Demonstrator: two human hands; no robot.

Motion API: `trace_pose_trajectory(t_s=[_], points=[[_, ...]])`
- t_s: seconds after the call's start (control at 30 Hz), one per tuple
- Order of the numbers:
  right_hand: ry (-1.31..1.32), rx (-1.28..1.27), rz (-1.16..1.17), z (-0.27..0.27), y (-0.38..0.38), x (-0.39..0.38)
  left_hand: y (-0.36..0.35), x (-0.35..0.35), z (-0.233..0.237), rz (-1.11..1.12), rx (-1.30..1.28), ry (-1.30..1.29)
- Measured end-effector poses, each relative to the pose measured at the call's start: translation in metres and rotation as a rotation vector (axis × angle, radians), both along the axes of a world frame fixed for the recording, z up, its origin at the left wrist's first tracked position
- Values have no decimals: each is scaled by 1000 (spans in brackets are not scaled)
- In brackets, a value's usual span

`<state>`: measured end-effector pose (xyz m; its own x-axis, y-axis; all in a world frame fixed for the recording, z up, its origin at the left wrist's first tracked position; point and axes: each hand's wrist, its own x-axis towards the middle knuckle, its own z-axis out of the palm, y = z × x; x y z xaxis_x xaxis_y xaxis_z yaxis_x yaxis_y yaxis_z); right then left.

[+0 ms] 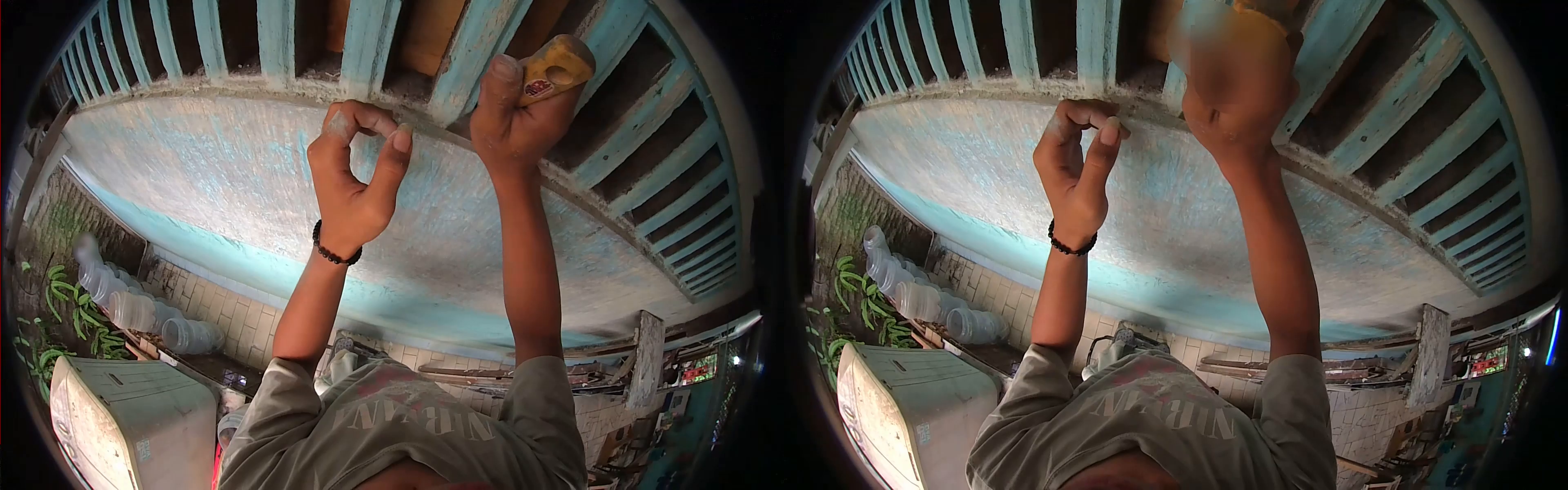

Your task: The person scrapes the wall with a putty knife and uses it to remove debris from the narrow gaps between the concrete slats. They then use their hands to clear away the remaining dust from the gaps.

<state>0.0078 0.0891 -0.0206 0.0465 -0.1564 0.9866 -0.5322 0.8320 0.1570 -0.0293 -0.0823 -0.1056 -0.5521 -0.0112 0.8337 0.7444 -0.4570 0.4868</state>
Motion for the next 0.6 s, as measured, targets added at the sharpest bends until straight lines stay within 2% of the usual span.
trace_pose_trajectory(t_s=[0.13,0.23,0.33,0.4,0.53,0.6], points=[[173,163,-119,-1,0,-20,-6,2,-6,38,-106,64],[118,-19,19,-12,-13,-22,-8,4,-8,33,-93,71],[65,72,-11,-9,-3,-12,-14,4,-9,55,-71,102],[120,75,-82,-4,-6,-12,-16,-1,-9,109,-66,164],[160,11,-108,-13,-15,-32,-18,3,-9,68,-1,71],[174,152,-137,-8,-14,-29,-19,6,-8,59,20,45]])
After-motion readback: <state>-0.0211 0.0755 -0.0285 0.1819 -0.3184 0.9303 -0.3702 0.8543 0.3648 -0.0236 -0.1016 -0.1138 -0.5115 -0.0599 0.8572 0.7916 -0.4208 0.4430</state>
